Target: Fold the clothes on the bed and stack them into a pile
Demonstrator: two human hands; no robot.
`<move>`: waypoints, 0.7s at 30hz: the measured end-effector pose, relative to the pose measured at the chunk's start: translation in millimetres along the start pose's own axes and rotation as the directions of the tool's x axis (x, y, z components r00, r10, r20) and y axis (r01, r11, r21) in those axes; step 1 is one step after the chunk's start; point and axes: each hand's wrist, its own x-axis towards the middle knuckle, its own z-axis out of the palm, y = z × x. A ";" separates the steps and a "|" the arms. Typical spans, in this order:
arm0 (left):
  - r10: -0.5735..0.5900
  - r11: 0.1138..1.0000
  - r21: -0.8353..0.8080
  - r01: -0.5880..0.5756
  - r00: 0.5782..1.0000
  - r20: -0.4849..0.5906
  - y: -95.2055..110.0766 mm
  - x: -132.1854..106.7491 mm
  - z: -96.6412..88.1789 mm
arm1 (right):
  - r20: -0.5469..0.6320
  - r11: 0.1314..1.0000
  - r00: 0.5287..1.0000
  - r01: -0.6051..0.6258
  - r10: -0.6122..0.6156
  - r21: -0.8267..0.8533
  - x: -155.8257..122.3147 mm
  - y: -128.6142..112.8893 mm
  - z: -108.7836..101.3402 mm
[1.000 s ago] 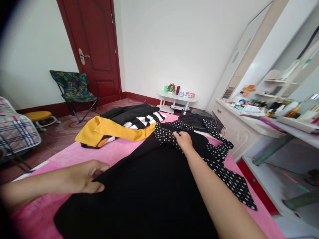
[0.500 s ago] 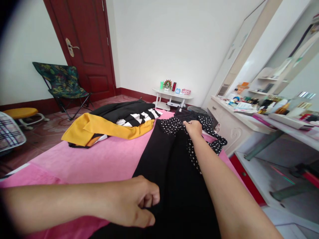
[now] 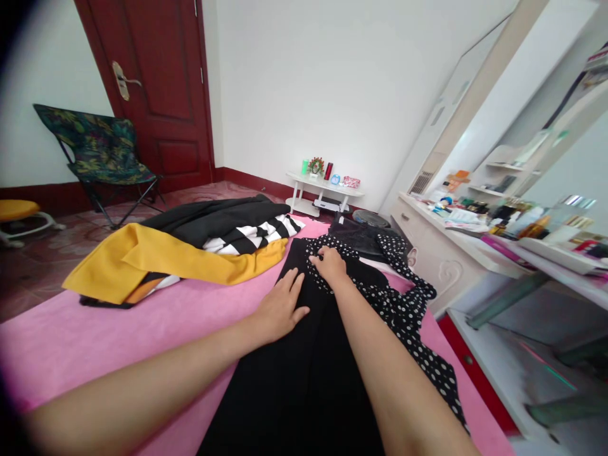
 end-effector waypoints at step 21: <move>0.160 0.985 0.046 -0.167 0.978 0.132 -14.8 1.5 24.6 | 0.030 0.983 0.992 -0.116 0.122 -0.140 -53.1 113.7 -89.9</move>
